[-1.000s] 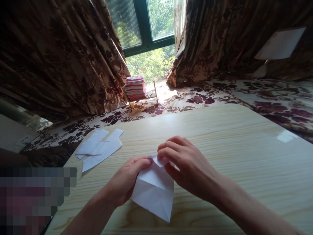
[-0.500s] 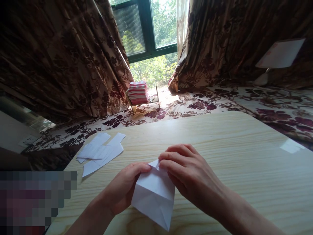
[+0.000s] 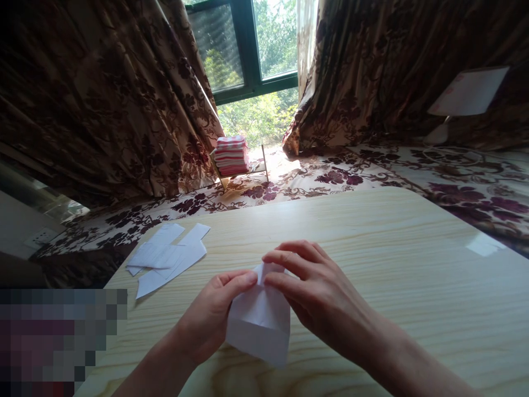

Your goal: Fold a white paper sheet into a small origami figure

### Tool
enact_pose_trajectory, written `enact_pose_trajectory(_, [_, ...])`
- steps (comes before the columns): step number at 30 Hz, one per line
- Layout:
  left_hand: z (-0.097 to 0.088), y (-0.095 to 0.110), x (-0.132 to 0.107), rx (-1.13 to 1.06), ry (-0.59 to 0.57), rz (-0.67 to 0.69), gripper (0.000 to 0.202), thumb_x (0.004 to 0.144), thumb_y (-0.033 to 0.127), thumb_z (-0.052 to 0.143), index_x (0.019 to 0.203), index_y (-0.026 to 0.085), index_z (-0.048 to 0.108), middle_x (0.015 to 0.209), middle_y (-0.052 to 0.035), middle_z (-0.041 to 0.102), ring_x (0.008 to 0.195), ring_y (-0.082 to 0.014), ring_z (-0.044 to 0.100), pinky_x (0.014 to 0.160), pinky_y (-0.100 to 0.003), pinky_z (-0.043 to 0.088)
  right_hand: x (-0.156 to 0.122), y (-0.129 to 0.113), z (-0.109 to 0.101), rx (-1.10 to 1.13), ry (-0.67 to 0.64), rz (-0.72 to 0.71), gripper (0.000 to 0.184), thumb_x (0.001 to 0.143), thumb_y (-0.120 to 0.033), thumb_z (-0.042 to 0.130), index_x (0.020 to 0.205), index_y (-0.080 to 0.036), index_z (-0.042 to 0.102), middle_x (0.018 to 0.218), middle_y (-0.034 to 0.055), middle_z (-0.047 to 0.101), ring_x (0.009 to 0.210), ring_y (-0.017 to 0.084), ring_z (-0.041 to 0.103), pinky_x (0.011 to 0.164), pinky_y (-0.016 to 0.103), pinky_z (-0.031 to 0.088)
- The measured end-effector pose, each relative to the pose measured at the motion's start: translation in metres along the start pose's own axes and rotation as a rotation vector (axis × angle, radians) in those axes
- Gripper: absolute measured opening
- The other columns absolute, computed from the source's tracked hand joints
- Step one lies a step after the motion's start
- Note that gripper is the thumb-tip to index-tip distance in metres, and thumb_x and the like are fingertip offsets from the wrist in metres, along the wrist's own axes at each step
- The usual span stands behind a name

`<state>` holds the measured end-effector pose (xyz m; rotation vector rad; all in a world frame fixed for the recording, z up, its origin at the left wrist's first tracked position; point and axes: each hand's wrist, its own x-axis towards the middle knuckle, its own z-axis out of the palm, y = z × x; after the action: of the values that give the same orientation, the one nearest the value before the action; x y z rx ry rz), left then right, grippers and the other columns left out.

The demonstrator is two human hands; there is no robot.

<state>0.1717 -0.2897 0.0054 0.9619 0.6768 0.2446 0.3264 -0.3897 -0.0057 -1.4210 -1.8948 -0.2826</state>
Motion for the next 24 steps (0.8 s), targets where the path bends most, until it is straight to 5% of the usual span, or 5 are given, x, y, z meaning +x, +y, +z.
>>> enact_pose_trajectory(5, [-0.002,-0.003,0.004,-0.033,0.11,0.05,0.03,0.067,0.036,0.073,0.081,0.009,0.072,0.063,-0.0048,0.065,0.054,-0.0098,0.05,0.051,-0.02,0.035,-0.002,0.007,-0.003,0.093,0.07,0.196,0.032,0.085,-0.011,0.047,0.111,-0.026,0.057,0.126,0.0098,0.052,0.112,0.025,0.05,0.088,0.043,0.047])
enact_pose_trajectory(8, [-0.001,-0.003,0.005,-0.062,0.13,0.087,0.029,0.069,0.033,0.072,0.085,0.009,0.072,0.067,-0.006,0.067,0.059,-0.0114,0.054,0.055,-0.02,0.04,0.0,0.008,-0.004,0.263,0.097,0.461,0.026,0.088,-0.024,0.048,0.113,-0.025,0.055,0.125,0.0088,0.051,0.111,0.024,0.052,0.086,0.039,0.05])
enact_pose_trajectory(11, [0.001,-0.004,0.005,-0.076,0.118,0.113,0.028,0.072,0.03,0.07,0.09,0.01,0.072,0.071,-0.0069,0.069,0.062,-0.012,0.055,0.06,-0.022,0.043,0.002,0.004,-0.003,0.434,-0.016,0.66,0.025,0.089,-0.04,0.047,0.099,-0.022,0.062,0.112,0.0081,0.058,0.099,0.023,0.059,0.076,0.034,0.053])
enact_pose_trajectory(14, [0.002,-0.005,0.005,-0.068,0.098,0.129,0.027,0.073,0.029,0.069,0.093,0.011,0.072,0.073,-0.007,0.07,0.064,-0.0124,0.056,0.062,-0.022,0.043,0.005,-0.002,0.0,0.617,-0.119,0.706,0.029,0.088,-0.042,0.047,0.092,-0.02,0.065,0.104,0.0081,0.061,0.092,0.021,0.061,0.072,0.03,0.054])
enact_pose_trajectory(24, [0.004,-0.005,0.003,-0.028,0.03,0.14,0.026,0.077,0.029,0.066,0.095,0.012,0.073,0.077,-0.0077,0.071,0.073,-0.0162,0.06,0.063,-0.023,0.044,0.004,0.004,0.006,0.825,-0.061,0.772,0.023,0.081,-0.038,0.06,0.07,-0.017,0.063,0.09,0.0047,0.062,0.081,0.018,0.059,0.067,0.026,0.048])
